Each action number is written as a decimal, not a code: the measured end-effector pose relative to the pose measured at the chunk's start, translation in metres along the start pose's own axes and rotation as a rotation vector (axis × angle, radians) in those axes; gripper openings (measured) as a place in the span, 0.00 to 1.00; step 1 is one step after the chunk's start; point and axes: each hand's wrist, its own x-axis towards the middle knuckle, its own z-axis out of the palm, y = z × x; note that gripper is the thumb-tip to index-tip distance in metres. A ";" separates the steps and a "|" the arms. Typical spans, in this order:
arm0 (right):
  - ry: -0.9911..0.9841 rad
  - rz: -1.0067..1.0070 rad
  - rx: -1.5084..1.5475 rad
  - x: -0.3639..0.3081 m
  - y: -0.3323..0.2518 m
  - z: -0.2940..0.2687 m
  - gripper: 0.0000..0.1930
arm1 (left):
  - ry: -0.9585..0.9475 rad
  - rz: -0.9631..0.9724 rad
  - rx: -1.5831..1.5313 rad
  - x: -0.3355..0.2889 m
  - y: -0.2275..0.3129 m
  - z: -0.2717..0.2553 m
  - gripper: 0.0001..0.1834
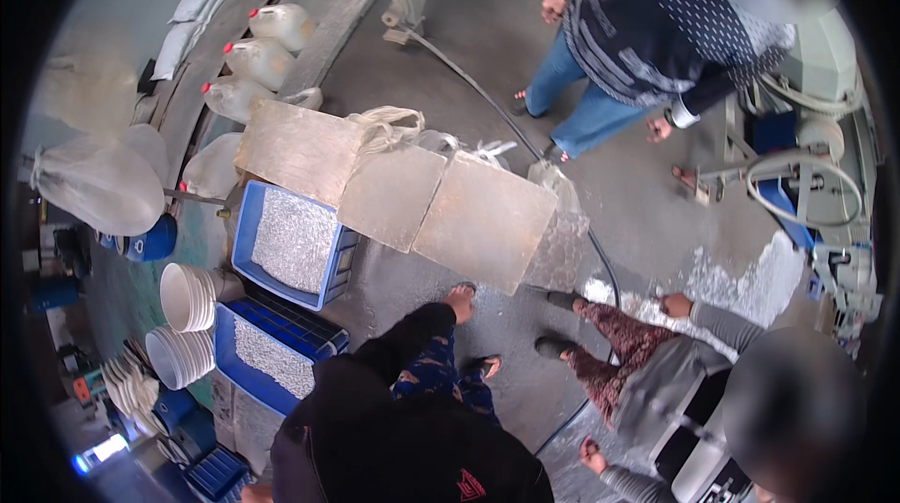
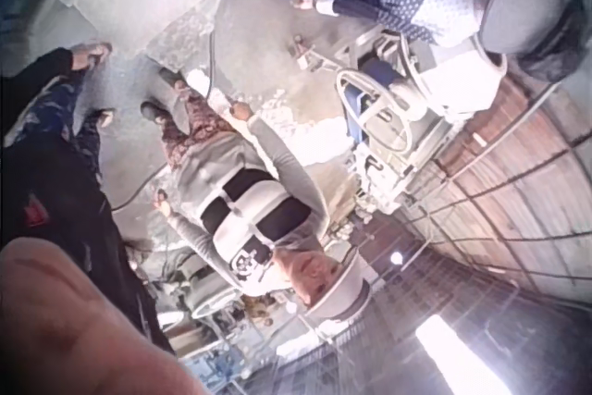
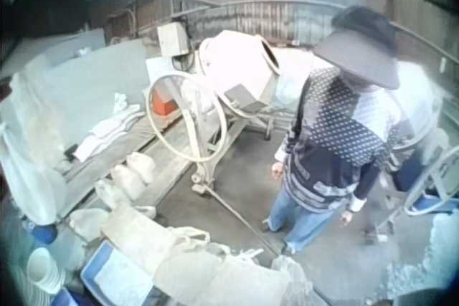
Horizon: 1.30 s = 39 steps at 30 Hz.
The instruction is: The person sprays water from a hose into a large vibratory finishing bowl filled with multicolored ceramic media while several people stand nearby and observe.
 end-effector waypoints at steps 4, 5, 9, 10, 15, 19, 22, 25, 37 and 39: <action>-0.038 -0.002 -0.138 -0.002 0.007 0.001 0.05 | -0.144 -0.082 -0.058 -0.021 0.026 -0.009 0.24; -0.072 0.018 -0.216 -0.005 0.008 -0.001 0.05 | -0.160 -0.062 -0.062 -0.025 0.025 -0.002 0.24; -0.104 -0.091 -0.252 -0.008 0.028 -0.004 0.04 | -0.218 -0.063 -0.037 -0.020 -0.007 0.027 0.16; -0.114 -0.119 -0.245 -0.011 0.030 -0.002 0.04 | -0.191 -0.071 -0.086 -0.020 -0.008 0.024 0.15; -0.125 -0.110 -0.257 -0.010 0.026 0.001 0.04 | 0.057 0.021 -0.206 -0.021 -0.010 0.005 0.12; -0.133 -0.084 -0.274 -0.008 0.024 0.007 0.04 | -0.020 -0.078 -0.235 -0.019 0.010 -0.027 0.10; -0.145 -0.058 -0.283 -0.002 0.023 0.006 0.04 | 0.025 -0.038 -0.158 -0.017 0.015 -0.027 0.10; -0.165 -0.045 -0.325 0.003 0.027 0.016 0.05 | -0.083 0.045 -0.152 -0.005 -0.021 0.021 0.10; -0.149 0.075 -0.558 0.012 0.014 0.022 0.07 | 0.303 0.266 -0.029 0.013 -0.026 0.064 0.26; -0.100 0.027 -0.365 0.008 -0.005 0.025 0.10 | 0.154 0.142 0.043 -0.005 0.008 0.018 0.33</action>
